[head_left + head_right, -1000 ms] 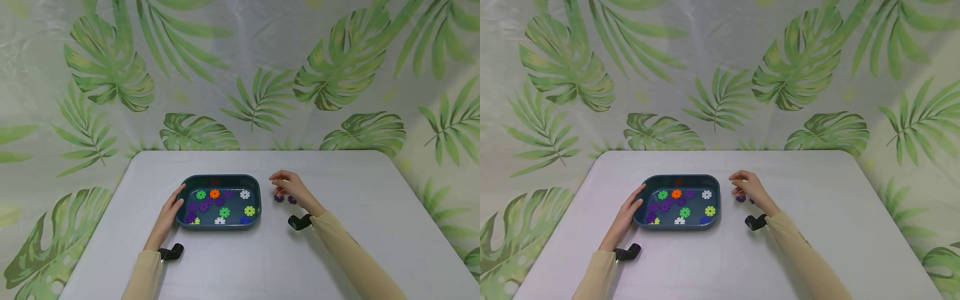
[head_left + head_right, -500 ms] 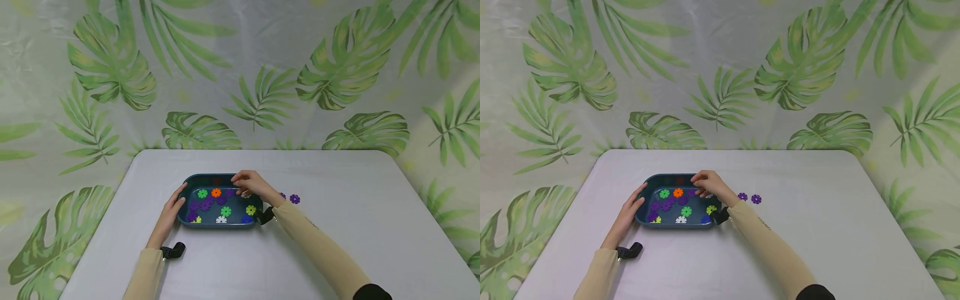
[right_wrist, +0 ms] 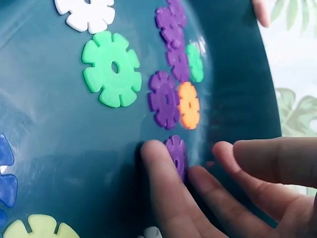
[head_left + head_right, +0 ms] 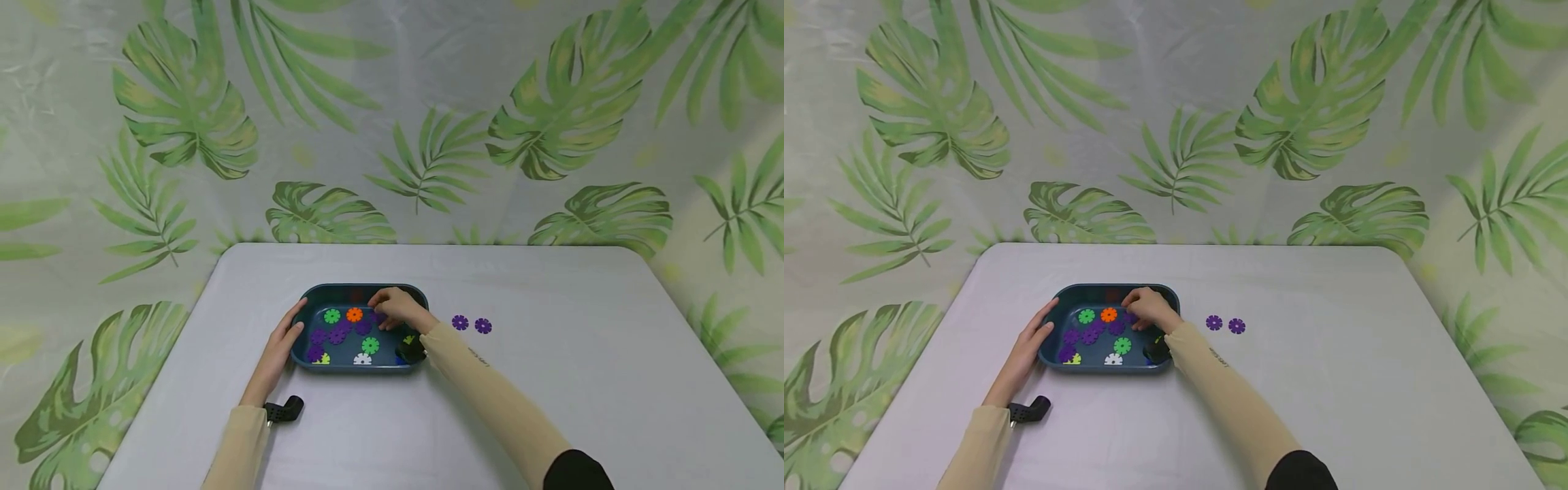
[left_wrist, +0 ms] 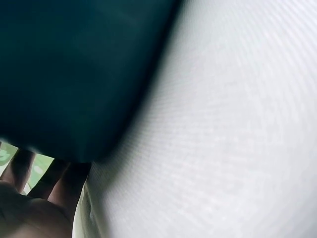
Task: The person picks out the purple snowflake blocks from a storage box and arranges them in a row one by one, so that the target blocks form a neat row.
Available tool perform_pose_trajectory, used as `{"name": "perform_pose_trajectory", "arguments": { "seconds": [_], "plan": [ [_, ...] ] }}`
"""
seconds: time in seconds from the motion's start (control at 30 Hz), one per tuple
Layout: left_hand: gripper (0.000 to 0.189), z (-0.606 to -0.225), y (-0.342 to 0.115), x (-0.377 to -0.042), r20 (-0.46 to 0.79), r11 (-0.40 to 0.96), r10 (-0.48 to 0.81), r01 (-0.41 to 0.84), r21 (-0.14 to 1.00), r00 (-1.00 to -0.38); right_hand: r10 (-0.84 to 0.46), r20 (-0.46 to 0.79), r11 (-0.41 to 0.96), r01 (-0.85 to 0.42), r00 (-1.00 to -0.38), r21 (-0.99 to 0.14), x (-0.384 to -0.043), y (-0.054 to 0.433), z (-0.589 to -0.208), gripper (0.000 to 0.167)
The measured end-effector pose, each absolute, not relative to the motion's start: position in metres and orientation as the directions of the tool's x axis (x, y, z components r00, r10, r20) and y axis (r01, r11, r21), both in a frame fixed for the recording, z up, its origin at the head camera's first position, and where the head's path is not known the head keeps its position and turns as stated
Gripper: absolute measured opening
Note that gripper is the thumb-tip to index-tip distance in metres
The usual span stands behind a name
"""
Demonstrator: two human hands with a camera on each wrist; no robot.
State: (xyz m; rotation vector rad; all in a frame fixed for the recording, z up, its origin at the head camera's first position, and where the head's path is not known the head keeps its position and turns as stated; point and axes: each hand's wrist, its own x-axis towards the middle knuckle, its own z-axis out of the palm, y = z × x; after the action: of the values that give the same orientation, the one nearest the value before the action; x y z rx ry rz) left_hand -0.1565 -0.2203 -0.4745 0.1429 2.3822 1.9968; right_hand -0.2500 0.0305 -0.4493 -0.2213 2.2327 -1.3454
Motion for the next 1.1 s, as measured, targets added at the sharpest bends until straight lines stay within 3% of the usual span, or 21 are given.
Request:
{"name": "perform_pose_trajectory", "arguments": {
  "seconds": [0.53, 0.77, 0.93, 1.1],
  "plan": [
    [0.048, -0.474, -0.221, -0.156, 0.022, 0.178, 0.089, 0.038, 0.983, -0.996, -0.47, -0.459, 0.572, 0.136, -0.754, -0.809, -0.251, 0.029, -0.456, 0.027],
    [0.048, -0.474, -0.22, -0.156, 0.02, 0.179, 0.09, 0.036, 0.983, -0.996, -0.461, -0.448, 0.566, 0.135, -0.766, -0.813, -0.25, 0.026, -0.457, 0.011],
    [0.048, -0.474, -0.219, -0.156, 0.024, 0.178, 0.091, 0.04, 0.983, -0.996, -0.476, -0.441, 0.545, 0.138, -0.761, -0.827, -0.252, 0.03, -0.455, 0.008],
    [0.048, -0.474, -0.22, -0.156, 0.028, 0.175, 0.089, 0.043, 0.984, -0.996, -0.539, -0.356, 0.485, 0.064, -0.764, -0.872, -0.254, 0.041, -0.443, 0.016]
  ]
}}
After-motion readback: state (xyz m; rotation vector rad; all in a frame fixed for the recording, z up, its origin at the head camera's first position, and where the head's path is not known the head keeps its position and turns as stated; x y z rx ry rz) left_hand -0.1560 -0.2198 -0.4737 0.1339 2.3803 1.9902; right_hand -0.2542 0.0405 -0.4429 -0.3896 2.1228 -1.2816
